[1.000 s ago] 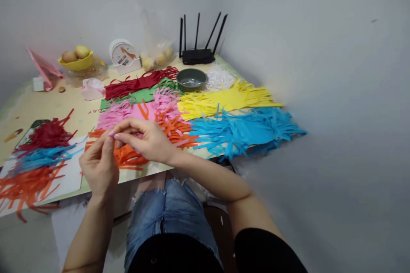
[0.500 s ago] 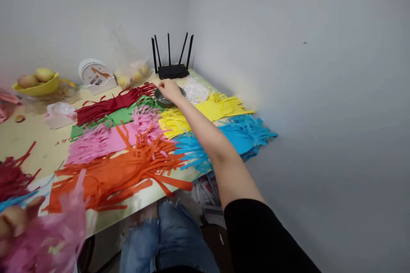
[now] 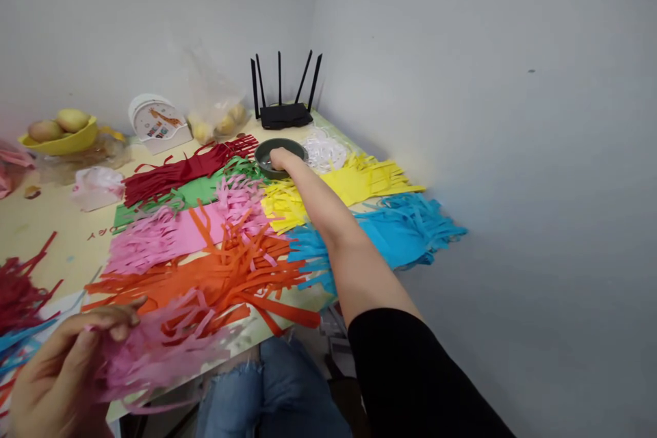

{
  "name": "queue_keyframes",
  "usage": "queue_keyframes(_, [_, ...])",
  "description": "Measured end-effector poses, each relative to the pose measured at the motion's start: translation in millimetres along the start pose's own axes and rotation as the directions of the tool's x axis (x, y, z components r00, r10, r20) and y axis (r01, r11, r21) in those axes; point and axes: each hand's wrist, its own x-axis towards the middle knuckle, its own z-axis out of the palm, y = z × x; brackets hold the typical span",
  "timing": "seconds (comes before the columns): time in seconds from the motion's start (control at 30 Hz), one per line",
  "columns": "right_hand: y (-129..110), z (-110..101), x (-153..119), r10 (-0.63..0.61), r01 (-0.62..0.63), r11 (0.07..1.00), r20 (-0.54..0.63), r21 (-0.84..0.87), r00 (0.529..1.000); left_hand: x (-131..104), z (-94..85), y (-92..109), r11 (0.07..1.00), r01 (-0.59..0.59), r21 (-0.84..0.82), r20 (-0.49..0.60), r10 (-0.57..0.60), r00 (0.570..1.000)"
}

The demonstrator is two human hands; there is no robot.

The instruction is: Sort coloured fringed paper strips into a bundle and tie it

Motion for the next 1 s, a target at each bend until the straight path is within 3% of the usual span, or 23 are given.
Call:
queue_keyframes(0.1, [4, -5, -4, -0.010, 0.013, 0.998, -0.052, 0.069, 0.999, 5, 9.0, 19, 0.973, 0.155, -0.173, -0.146, -0.181, 0.973])
queue_keyframes(0.23, [9, -19, -18, -0.047, 0.086, 0.973, -0.186, 0.212, 0.981, 8, -0.4, 11, 0.977, 0.158, -0.143, -0.261, -0.191, 0.946])
queue_keyframes(0.33, [-3, -22, -44, -0.130, 0.241, 0.907, -0.316, 0.344, 0.940, 14, -5.9, -5, 0.989, 0.113, -0.096, -0.288, -0.136, 0.948])
queue_keyframes(0.4, [-22, -16, -74, -0.240, 0.428, 0.722, -0.384, 0.544, 0.892, 21, -0.5, -10, 0.996, 0.027, -0.090, -0.253, -0.049, 0.966])
queue_keyframes(0.43, [-34, -10, -93, -0.310, 0.511, 0.550, -0.407, 0.661, 0.859, 25, 4.9, -10, 0.995, -0.025, -0.095, -0.232, 0.002, 0.973])
queue_keyframes(0.5, [-60, 4, -135, -0.455, 0.539, 0.206, -0.408, 0.817, 0.792, 30, 18.3, -6, 0.988, -0.107, -0.110, -0.174, 0.087, 0.981])
queue_keyframes(0.53, [-72, 10, -157, -0.518, 0.508, 0.091, -0.395, 0.856, 0.759, 31, 25.0, -2, 0.984, -0.137, -0.111, -0.145, 0.120, 0.982])
queue_keyframes(0.63, [-100, 23, -215, -0.626, 0.425, -0.046, -0.357, 0.904, 0.693, 28, 38.9, 5, 0.976, -0.190, -0.104, -0.088, 0.181, 0.980])
queue_keyframes(0.73, [-115, 28, -246, -0.661, 0.396, -0.078, -0.345, 0.915, 0.666, 18, 40.2, 8, 0.975, -0.190, -0.120, -0.072, 0.182, 0.981])
queue_keyframes(0.83, [-120, 30, -244, -0.644, 0.444, -0.024, -0.353, 0.896, 0.679, 10, 32.6, 5, 0.975, -0.179, -0.133, -0.094, 0.168, 0.981])
queue_keyframes(0.9, [-121, 36, -227, -0.600, 0.507, 0.093, -0.358, 0.857, 0.716, 7, 25.4, 2, 0.972, -0.176, -0.156, -0.149, 0.153, 0.977])
queue_keyframes(1.0, [-124, 50, -194, -0.523, 0.555, 0.368, -0.327, 0.746, 0.787, 3, 13.6, -4, 0.970, -0.161, -0.180, -0.229, 0.118, 0.966])
